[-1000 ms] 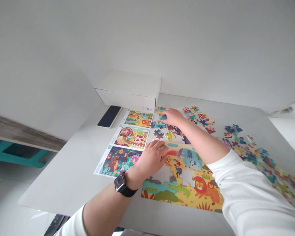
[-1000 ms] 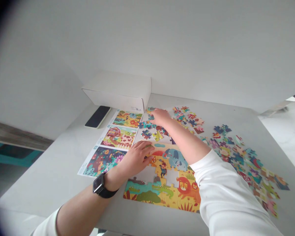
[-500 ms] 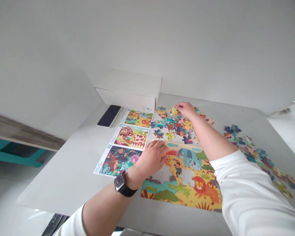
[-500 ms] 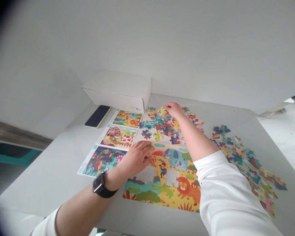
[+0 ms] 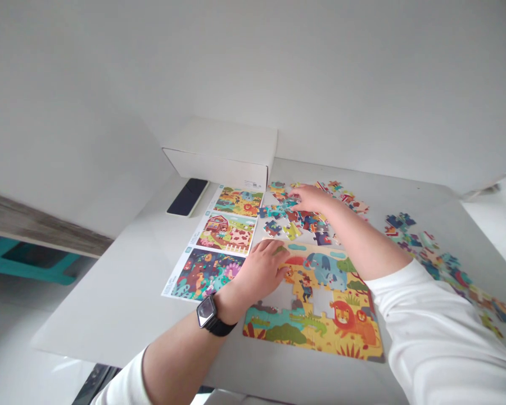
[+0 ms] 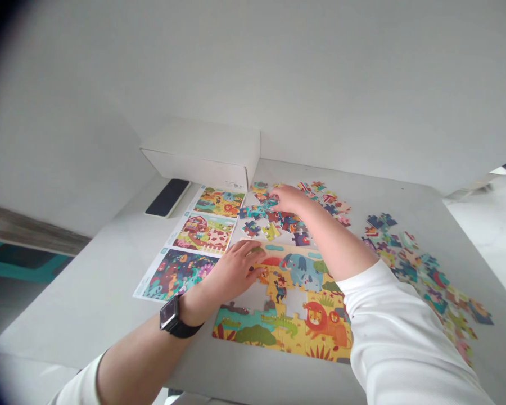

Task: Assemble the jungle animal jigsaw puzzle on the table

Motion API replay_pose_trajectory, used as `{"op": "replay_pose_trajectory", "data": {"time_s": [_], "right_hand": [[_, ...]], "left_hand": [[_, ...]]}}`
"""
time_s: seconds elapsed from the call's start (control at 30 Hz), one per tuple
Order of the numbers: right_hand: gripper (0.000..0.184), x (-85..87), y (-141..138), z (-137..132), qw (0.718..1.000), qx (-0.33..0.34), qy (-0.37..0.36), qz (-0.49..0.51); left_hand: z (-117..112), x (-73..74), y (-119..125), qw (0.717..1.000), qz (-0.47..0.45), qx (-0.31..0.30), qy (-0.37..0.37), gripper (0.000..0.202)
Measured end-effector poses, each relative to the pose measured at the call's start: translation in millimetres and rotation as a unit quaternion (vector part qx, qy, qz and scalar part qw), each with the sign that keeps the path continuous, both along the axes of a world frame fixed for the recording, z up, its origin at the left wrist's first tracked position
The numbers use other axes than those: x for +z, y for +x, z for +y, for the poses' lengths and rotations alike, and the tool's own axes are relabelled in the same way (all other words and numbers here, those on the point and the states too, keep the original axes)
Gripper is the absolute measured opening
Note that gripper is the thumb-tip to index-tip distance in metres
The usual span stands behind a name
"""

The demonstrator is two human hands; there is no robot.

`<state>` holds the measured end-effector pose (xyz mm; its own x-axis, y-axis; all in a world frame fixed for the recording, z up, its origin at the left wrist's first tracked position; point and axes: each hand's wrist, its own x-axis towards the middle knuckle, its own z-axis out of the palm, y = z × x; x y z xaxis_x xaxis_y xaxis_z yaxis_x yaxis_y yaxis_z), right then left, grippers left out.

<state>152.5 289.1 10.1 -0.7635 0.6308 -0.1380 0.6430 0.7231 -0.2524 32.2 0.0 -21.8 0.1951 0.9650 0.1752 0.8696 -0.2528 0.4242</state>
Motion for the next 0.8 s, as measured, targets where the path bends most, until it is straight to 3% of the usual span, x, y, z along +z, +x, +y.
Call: {"op": "replay_pose_trajectory", "data": {"time_s": [0.17,0.37,0.43,0.6,0.7,0.8], "right_hand": [[0.045,0.3,6,2,1.0,-0.016,0.004,0.0],[0.044,1.7,-4,6,0.992,-0.077,0.083,0.054],[0.038,1.6,-9,4,0.992,-0.062,0.09,0.056],[0.039,1.0,-9,-6,0.997,0.066,0.029,0.01],[0.028,2.9,-2,-10,0.997,0.072,0.037,0.012],[0.017,7.3,8,-9,0.997,0.032,0.011,0.075]], "left_hand": [[0,-1.4,0,1.0,0.0,0.003,0.001,0.029],[0,-1.6,0,1.0,0.007,0.001,0.0,0.031],[0,-1.1,0,1.0,0.005,0.002,-0.002,0.031],[0,0.1,0,1.0,0.005,-0.001,-0.001,0.03],[-1,0.7,0,1.0,0.008,-0.003,-0.001,0.03],[-1,2.1,1,1.0,0.006,-0.002,-0.001,0.031]]}}
